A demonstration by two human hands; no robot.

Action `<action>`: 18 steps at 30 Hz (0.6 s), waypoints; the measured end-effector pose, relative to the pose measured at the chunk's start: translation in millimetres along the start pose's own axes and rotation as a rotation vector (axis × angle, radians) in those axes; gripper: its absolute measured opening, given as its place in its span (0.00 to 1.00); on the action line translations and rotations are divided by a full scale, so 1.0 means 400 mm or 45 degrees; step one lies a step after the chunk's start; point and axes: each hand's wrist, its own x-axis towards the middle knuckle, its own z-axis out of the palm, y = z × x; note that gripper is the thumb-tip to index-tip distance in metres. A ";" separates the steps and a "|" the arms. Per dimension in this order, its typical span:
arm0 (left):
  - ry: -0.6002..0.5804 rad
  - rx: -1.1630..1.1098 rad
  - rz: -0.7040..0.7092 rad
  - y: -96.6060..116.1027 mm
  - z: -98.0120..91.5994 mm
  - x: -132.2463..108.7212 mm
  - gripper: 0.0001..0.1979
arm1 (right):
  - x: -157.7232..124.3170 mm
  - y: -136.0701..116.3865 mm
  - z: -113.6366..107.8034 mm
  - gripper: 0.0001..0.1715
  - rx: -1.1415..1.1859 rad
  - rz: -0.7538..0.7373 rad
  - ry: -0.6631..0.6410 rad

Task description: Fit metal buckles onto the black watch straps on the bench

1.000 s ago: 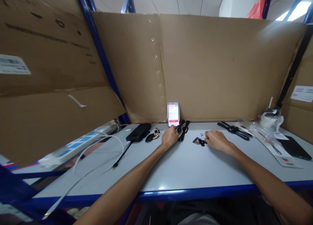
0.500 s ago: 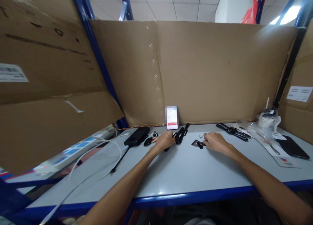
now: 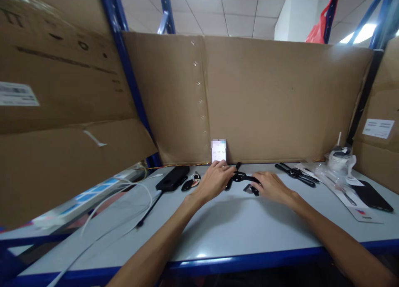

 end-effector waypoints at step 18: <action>0.201 -1.235 -0.687 0.170 0.073 0.104 0.18 | 0.015 -0.070 0.101 0.22 1.257 0.398 0.272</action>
